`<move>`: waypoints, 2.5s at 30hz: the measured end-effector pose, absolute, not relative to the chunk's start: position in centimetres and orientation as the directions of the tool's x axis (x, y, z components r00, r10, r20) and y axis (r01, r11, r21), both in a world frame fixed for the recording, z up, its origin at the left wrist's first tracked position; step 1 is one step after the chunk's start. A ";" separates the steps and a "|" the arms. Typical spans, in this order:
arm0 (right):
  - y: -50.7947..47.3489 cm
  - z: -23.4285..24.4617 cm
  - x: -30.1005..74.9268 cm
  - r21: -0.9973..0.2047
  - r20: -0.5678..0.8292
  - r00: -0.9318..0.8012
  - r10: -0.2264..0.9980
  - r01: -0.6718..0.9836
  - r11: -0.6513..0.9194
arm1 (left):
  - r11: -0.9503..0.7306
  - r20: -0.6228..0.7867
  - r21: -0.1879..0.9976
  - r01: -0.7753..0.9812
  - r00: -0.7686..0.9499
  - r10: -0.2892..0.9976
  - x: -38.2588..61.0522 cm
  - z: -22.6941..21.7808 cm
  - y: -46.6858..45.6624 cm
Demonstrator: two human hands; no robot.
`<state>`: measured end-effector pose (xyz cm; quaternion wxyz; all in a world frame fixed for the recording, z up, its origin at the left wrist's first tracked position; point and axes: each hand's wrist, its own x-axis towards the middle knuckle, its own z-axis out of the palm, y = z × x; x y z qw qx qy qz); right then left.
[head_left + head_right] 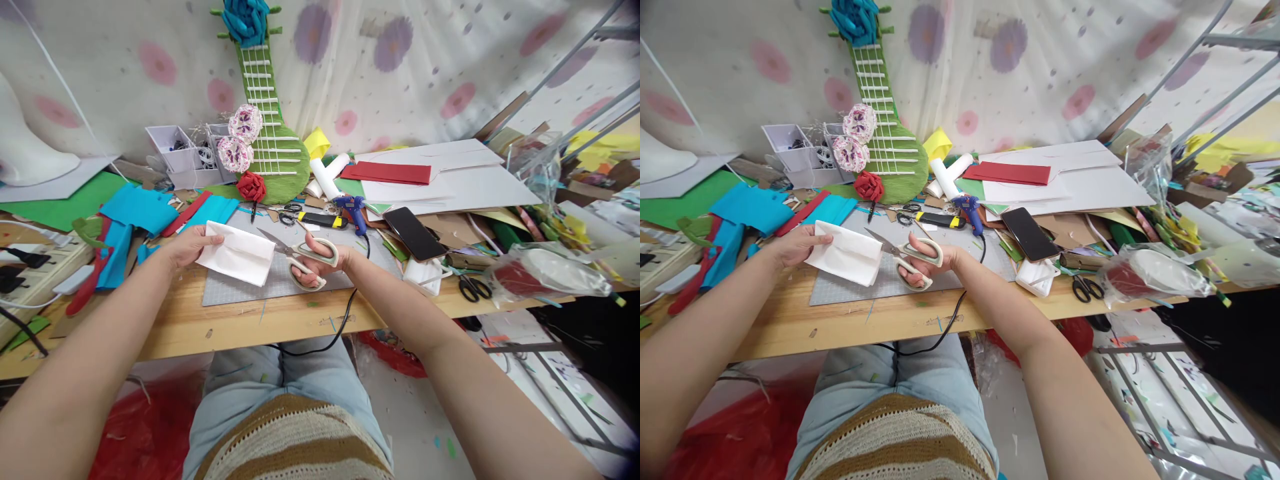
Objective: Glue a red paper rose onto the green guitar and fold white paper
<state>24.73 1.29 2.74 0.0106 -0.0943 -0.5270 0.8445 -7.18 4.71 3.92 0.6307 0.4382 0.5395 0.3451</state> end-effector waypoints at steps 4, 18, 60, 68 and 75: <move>1.4 3.0 24.3 -0.908 -0.110 -0.988 0.110 0.055 -0.415 | 0.375 -0.379 0.925 0.064 0.223 0.898 -6.2 4.3 4.6; 2.4 0.9 25.2 -0.865 -0.090 -0.964 0.249 -0.048 -0.499 | 0.336 -0.336 0.942 0.029 0.151 0.930 -6.9 3.7 5.1; 3.2 1.8 24.7 -0.865 -0.164 -0.949 0.271 0.007 -0.501 | 0.332 -0.338 0.941 0.072 0.124 0.933 -6.3 3.6 5.1; 3.1 2.6 26.1 -0.909 -0.099 -0.936 0.339 -0.054 -0.413 | 0.323 -0.327 0.945 0.056 0.068 0.943 -7.6 3.4 4.9; 1.9 4.3 27.1 -0.935 -0.170 -0.946 0.277 0.066 -0.350 | 0.296 -0.293 0.955 -0.008 0.112 0.949 -7.7 3.8 5.4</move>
